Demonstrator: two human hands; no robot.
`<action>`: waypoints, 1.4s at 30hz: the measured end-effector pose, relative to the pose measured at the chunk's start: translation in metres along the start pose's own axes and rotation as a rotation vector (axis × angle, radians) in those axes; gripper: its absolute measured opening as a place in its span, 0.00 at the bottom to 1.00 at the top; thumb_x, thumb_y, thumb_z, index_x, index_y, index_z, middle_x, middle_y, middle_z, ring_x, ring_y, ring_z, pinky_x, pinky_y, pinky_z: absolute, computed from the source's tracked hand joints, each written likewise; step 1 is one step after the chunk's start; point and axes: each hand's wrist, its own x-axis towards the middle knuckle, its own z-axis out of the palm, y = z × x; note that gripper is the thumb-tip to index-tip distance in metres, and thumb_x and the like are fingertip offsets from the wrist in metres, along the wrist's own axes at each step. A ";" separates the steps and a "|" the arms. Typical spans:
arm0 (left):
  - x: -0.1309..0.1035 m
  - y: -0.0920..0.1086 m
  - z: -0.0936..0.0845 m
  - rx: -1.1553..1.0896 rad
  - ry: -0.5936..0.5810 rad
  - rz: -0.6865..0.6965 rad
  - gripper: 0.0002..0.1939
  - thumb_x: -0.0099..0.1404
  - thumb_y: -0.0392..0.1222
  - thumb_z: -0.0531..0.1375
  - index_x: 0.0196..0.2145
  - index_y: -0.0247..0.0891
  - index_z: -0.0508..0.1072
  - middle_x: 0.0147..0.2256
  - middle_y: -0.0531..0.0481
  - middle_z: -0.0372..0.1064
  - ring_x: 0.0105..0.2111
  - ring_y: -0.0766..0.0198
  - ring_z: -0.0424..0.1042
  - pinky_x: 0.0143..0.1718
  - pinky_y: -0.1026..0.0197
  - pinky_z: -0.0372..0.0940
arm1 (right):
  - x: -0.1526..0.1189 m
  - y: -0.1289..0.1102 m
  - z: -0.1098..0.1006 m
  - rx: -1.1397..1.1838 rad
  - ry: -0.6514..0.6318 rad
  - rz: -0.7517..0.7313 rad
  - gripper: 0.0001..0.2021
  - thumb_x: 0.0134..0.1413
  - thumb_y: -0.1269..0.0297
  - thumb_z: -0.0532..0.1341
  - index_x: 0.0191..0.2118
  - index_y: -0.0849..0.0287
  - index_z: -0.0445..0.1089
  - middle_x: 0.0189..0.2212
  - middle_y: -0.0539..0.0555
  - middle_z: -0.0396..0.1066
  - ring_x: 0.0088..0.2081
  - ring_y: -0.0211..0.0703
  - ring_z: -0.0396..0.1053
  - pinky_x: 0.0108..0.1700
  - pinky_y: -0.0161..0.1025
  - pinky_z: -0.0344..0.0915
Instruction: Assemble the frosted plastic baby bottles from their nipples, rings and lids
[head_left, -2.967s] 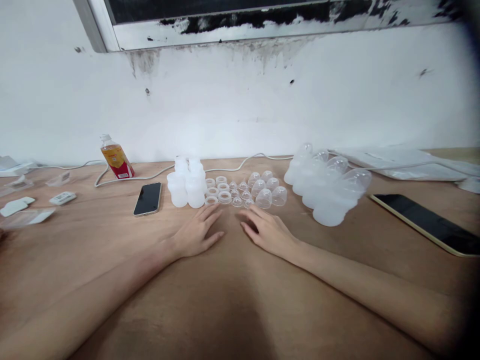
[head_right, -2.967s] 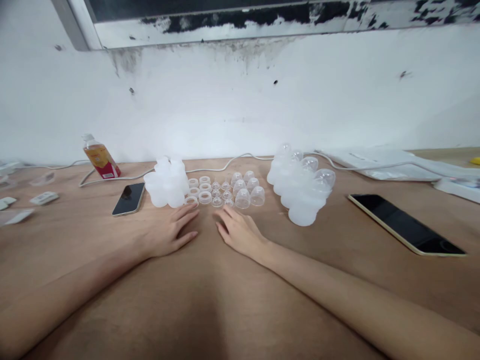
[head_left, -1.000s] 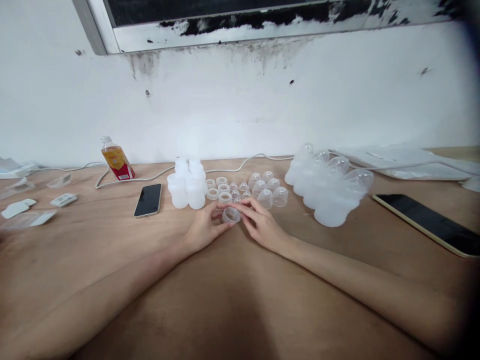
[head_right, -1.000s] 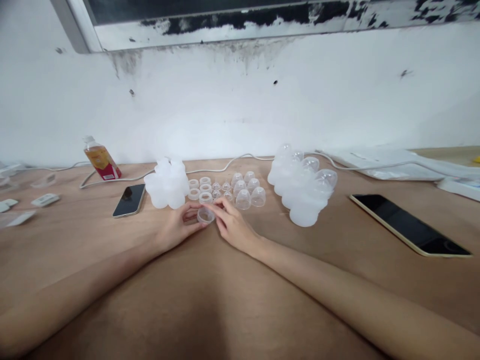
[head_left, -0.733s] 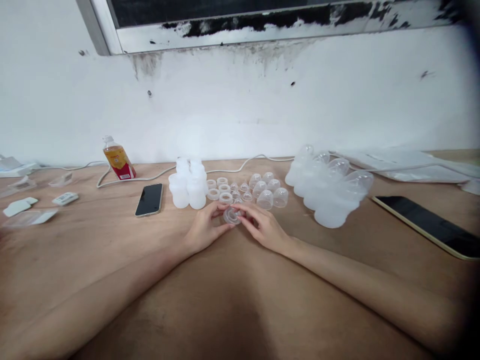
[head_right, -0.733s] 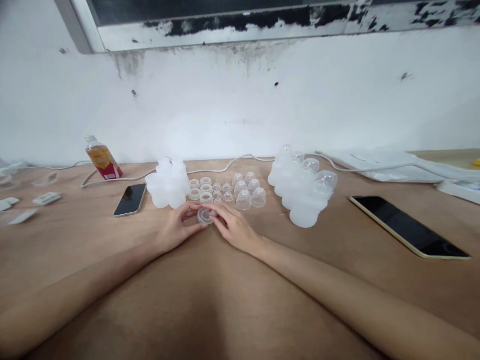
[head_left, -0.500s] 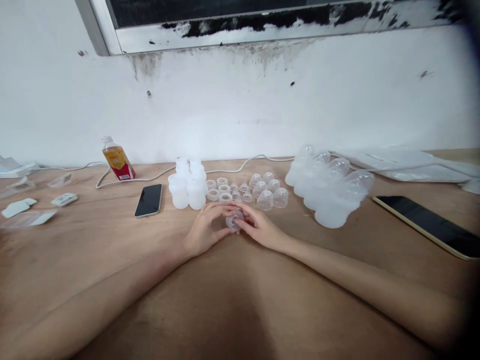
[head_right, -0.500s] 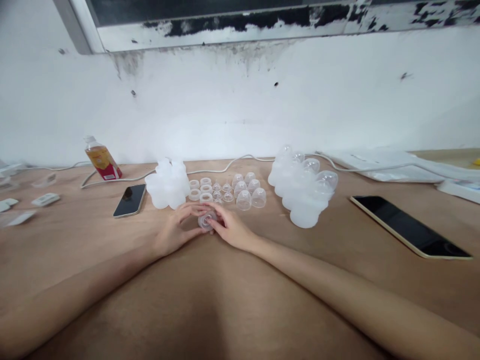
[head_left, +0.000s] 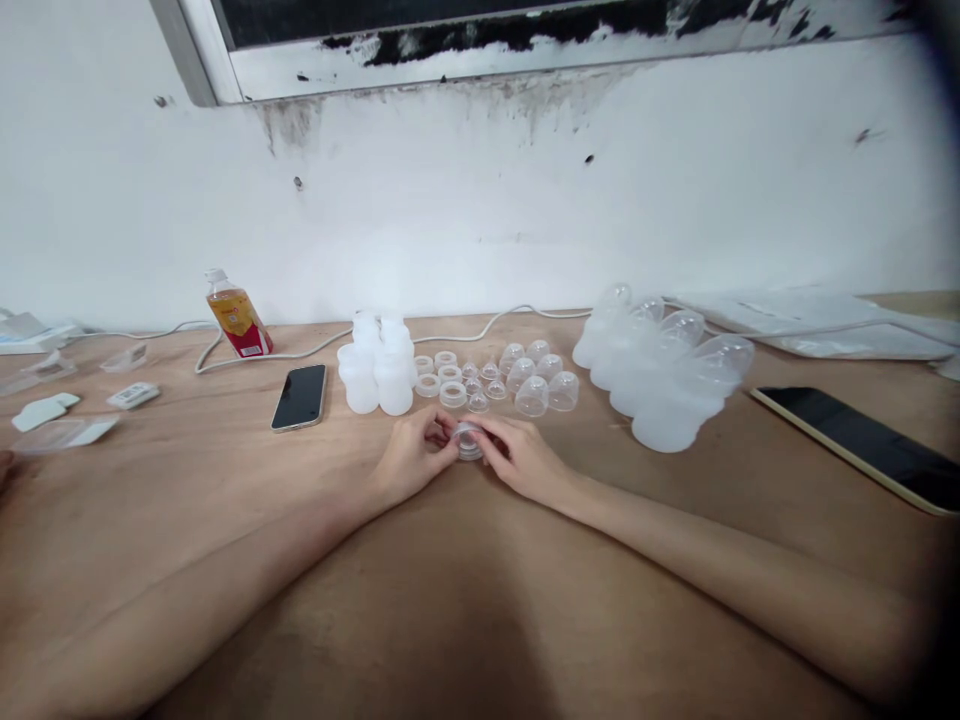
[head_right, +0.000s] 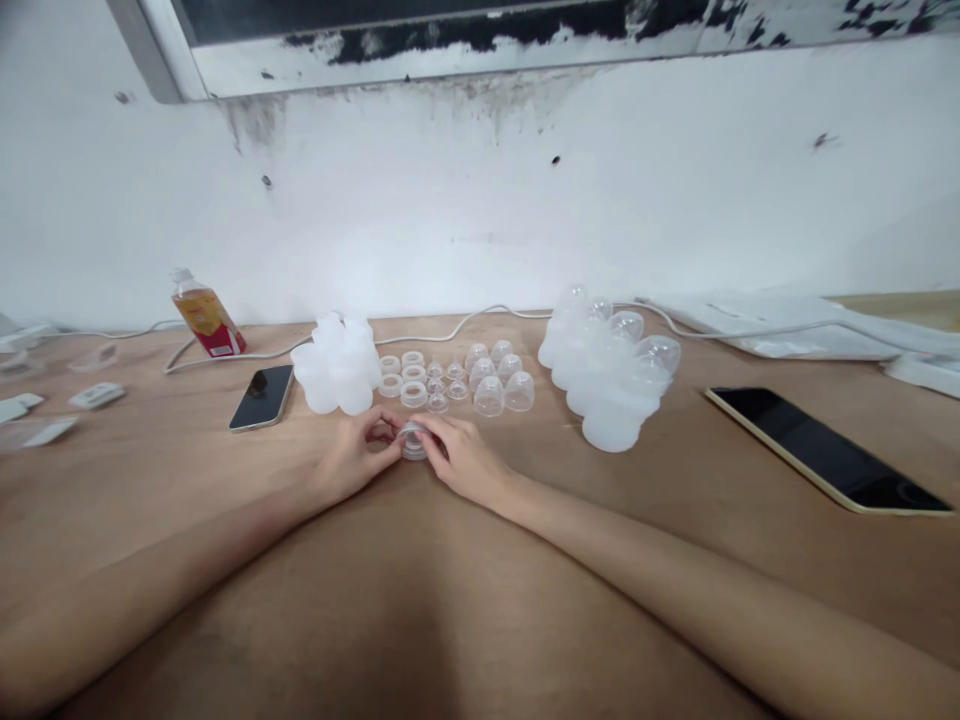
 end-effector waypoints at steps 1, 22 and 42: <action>0.000 0.000 0.000 0.022 0.006 0.000 0.05 0.54 0.38 0.55 0.30 0.34 0.63 0.26 0.52 0.66 0.25 0.69 0.67 0.27 0.66 0.63 | 0.000 0.000 0.001 -0.029 -0.004 -0.022 0.13 0.54 0.68 0.48 0.43 0.60 0.65 0.37 0.56 0.69 0.36 0.40 0.67 0.40 0.39 0.62; 0.006 -0.009 -0.001 0.241 0.032 0.001 0.01 0.53 0.34 0.53 0.26 0.36 0.62 0.23 0.55 0.63 0.23 0.69 0.62 0.25 0.67 0.57 | 0.018 -0.001 0.010 -0.100 -0.085 0.014 0.08 0.51 0.72 0.48 0.31 0.60 0.63 0.25 0.51 0.67 0.27 0.37 0.63 0.30 0.33 0.57; 0.011 -0.019 -0.005 0.266 0.025 0.010 0.04 0.50 0.32 0.55 0.28 0.37 0.63 0.23 0.56 0.60 0.24 0.69 0.59 0.25 0.67 0.55 | 0.019 0.006 0.014 0.024 -0.044 0.095 0.14 0.45 0.74 0.53 0.40 0.58 0.65 0.27 0.50 0.67 0.25 0.35 0.61 0.30 0.34 0.58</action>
